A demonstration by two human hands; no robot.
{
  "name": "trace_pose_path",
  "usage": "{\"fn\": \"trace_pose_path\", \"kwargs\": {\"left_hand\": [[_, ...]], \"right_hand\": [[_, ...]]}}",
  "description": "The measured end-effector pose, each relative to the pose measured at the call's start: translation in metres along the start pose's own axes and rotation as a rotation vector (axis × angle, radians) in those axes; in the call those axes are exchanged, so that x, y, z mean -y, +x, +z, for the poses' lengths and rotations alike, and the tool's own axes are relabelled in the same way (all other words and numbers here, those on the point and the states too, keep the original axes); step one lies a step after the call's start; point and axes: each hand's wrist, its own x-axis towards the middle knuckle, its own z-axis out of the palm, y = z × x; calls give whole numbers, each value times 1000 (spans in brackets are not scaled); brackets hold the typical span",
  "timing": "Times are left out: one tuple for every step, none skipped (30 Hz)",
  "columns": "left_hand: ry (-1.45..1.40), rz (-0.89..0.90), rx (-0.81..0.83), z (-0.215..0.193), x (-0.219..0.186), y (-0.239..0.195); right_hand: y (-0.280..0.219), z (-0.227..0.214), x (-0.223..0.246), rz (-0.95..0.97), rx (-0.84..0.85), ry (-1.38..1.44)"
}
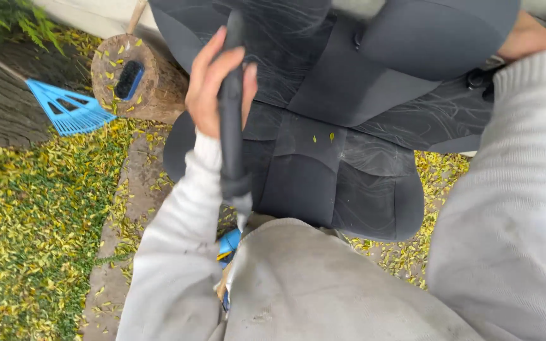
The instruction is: The person uses a vacuum cleaner with a hose attachment to clean the fabric of car seats placed outdoors. They vacuum the seat cushions, backrests, and headrests, moving the nozzle across the surfaces to remove debris.
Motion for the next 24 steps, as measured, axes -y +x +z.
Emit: {"fn": "trace_pose_path", "kwargs": {"left_hand": [[5,-12,-4,8,5,3],[-11,-19,-10,19,13,8],[-29,-26,-16,29,20,14],[-29,-30,-31,37,25,16],[-46,-51,-62,45,29,18],[-65,-84,-79,51,31,15],[-65,-100,-79,52,36,20],[-114,-83,-148,55,38,23],[-165,-64,-216,59,39,26],[-190,-71,-212,61,45,27],[-236,-89,-233,64,51,29],[-273,-100,-256,66,59,33],[-287,-101,-253,67,61,34],[-239,-83,-288,70,61,35],[-190,-65,-323,75,60,35],[-277,-65,-301,86,51,34],[-221,-12,-318,97,42,34],[-128,31,-335,96,33,30],[-180,20,-316,105,24,26],[-20,70,-195,102,22,22],[132,130,-78,98,21,18],[124,139,-74,95,32,21],[165,227,-84,91,43,26],[214,317,-97,84,55,32]], "right_hand": [[-8,-4,-20,16,13,6],[-11,-12,-37,20,26,9],[-12,-21,-52,24,39,13],[-24,-22,-64,15,46,1],[-35,-23,-77,-66,-181,188],[-55,-26,-94,-142,-404,374],[-66,-18,-88,-133,-398,361],[-86,-15,-83,-169,-486,403],[-105,-12,-77,-206,-575,443],[-122,-10,-78,-207,-595,425],[-140,-7,-78,-333,-558,298],[-151,-1,-80,-455,-510,181],[-159,14,-68,-456,-522,172],[-174,27,-55,-482,-536,66],[-188,40,-42,-504,-550,-39],[-202,58,-30,-502,-623,-93],[-212,77,-19,-581,-533,-119],[-217,98,-9,-645,-408,-130],[-224,99,2,-627,-447,-168],[-224,109,8,-618,-397,-206],[-223,120,15,-609,-346,-243],[-220,119,15,-609,-359,-243],[-217,118,17,-605,-303,-226],[-212,119,18,-606,-243,-202]]}}
